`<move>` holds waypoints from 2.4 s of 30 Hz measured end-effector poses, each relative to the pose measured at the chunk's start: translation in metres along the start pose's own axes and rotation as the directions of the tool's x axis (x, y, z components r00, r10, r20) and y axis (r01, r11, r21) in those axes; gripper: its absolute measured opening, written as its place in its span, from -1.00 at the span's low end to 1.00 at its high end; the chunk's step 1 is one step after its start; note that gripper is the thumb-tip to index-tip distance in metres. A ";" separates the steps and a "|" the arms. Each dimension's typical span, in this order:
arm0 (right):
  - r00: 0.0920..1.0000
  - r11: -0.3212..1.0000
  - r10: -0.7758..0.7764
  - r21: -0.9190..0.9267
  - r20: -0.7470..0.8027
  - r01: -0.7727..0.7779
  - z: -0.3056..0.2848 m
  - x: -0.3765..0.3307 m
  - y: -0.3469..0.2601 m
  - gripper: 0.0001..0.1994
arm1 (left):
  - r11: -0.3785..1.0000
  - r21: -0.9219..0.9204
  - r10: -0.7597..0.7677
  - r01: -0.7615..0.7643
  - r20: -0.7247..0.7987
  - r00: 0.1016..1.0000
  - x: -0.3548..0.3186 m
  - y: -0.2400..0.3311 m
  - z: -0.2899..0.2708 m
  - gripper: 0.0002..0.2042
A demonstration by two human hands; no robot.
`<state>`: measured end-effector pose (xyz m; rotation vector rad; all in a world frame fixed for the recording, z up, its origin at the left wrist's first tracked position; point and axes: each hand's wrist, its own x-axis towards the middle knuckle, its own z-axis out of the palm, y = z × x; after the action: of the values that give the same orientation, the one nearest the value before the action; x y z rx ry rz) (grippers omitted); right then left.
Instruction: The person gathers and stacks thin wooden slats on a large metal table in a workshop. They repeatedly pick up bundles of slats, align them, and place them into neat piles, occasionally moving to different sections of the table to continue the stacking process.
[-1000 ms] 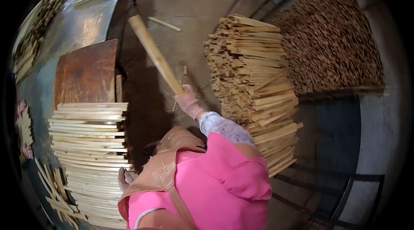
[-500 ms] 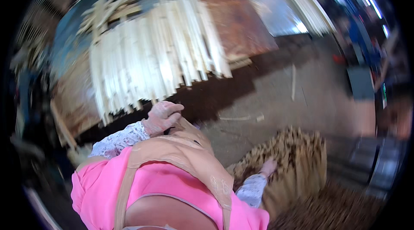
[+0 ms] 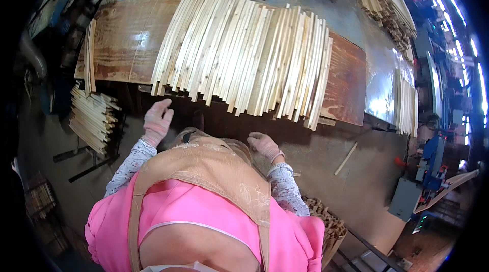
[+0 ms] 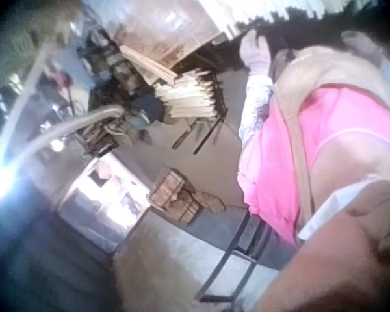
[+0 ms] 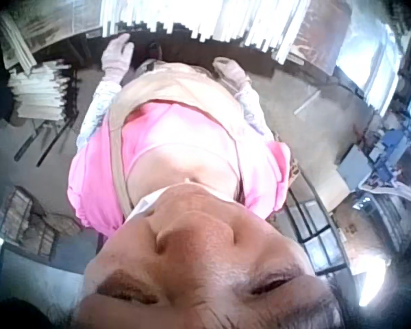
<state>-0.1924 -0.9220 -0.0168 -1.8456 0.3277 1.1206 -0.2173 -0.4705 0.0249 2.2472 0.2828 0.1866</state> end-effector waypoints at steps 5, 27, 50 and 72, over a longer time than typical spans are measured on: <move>0.973 0.972 -0.151 -0.151 0.173 0.178 0.025 0.002 -0.091 -0.41 | 0.984 0.176 -0.008 0.026 -0.105 0.994 0.049 -0.054 -0.027 -0.63; 0.302 0.980 -0.029 0.032 -0.953 0.195 -0.226 0.006 -0.047 -0.32 | 0.580 -0.763 -0.069 0.285 0.302 0.951 0.276 -0.137 0.052 -0.35; 0.472 0.969 -0.065 0.057 -0.879 0.239 -0.278 0.105 -0.083 -0.46 | 0.616 -0.760 -0.094 0.206 0.189 0.977 0.238 -0.130 0.050 -0.41; 0.448 0.975 -0.183 -0.220 -0.875 -0.030 -0.311 0.199 -0.121 -0.23 | 0.537 -0.839 -0.138 0.092 0.020 0.990 0.367 -0.221 0.137 -0.31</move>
<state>0.1665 -1.0651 -0.0585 -2.5013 0.7388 -0.0414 0.1370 -0.3368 -0.2183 1.2361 0.2841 0.2427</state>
